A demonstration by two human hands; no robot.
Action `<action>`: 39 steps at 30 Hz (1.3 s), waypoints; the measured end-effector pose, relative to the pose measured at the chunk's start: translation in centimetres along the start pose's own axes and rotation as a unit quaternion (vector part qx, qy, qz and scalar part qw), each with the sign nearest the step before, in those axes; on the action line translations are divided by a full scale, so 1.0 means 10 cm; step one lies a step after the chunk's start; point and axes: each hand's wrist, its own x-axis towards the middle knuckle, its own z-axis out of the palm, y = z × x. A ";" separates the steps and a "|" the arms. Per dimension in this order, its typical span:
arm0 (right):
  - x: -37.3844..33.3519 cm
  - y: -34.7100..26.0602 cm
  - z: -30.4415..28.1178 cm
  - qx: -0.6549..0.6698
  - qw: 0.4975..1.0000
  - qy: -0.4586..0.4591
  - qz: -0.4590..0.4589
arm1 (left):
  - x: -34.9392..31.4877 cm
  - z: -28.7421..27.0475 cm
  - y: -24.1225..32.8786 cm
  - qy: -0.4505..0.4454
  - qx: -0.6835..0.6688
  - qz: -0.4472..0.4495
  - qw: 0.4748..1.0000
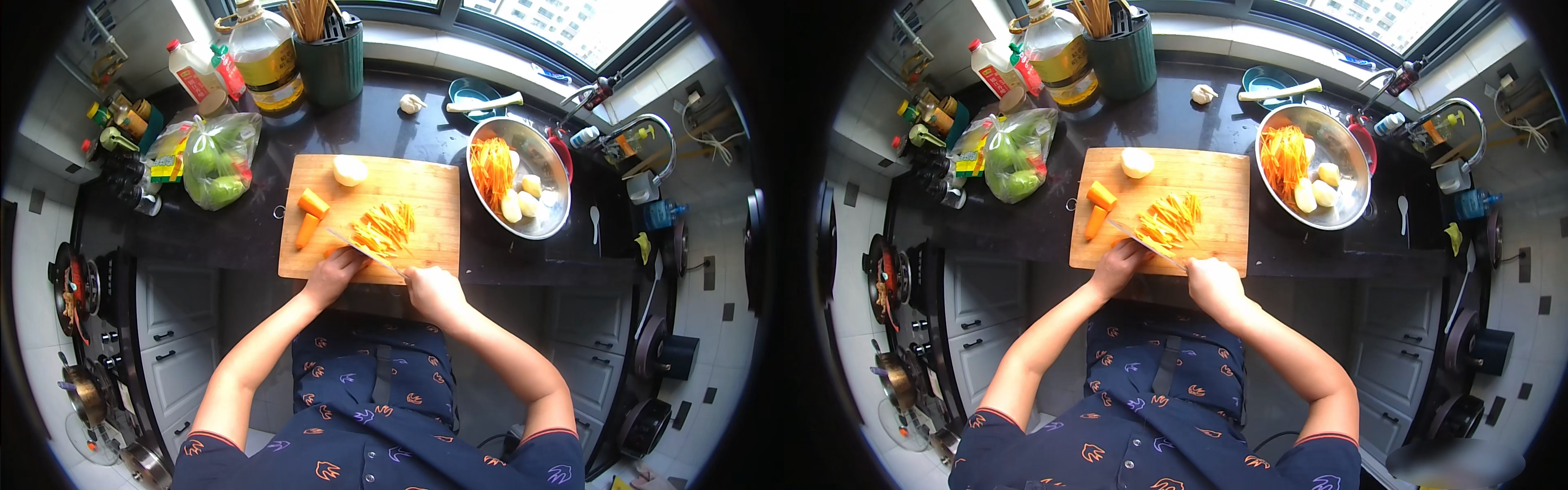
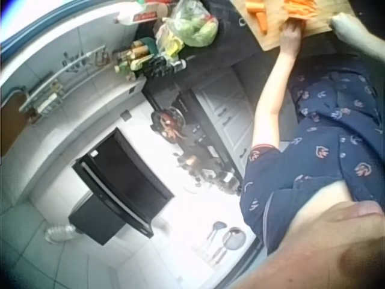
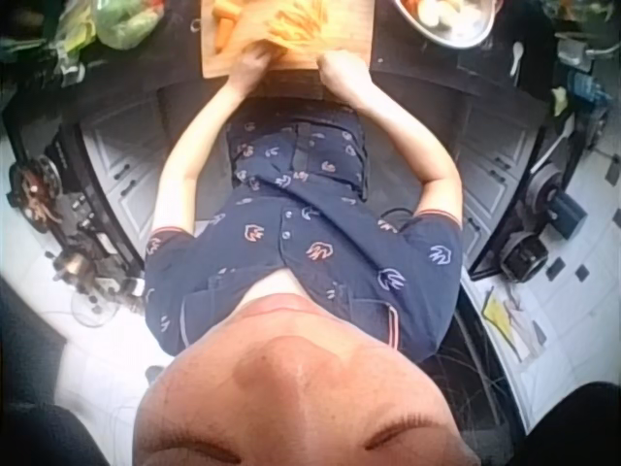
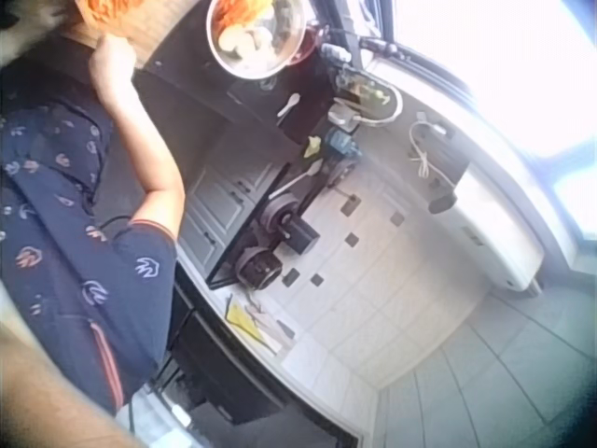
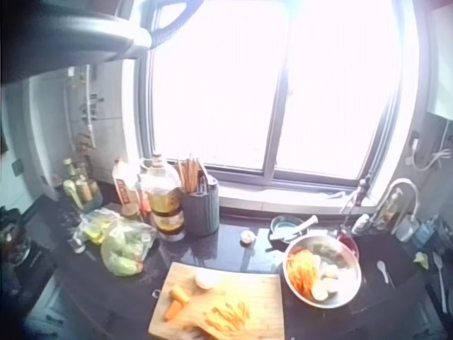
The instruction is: The person slices a carrot into thin strips on a wooden cutting board using a large cleaver. The person holds the carrot steady with one hand while performing repetitive chopping motions with the other. The sliced carrot pieces accumulate on the board.
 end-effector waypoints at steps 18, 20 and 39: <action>0.04 -0.11 -0.15 0.016 1.000 0.001 -0.014 | -0.02 0.04 -0.06 0.012 0.003 0.015 1.000; 0.01 -0.08 -0.15 0.009 1.000 -0.001 -0.010 | -0.01 0.03 -0.04 0.004 0.002 0.007 1.000; 0.34 -0.05 0.17 0.068 0.997 0.035 0.003 | 0.06 -0.07 0.01 -0.003 -0.016 -0.002 1.000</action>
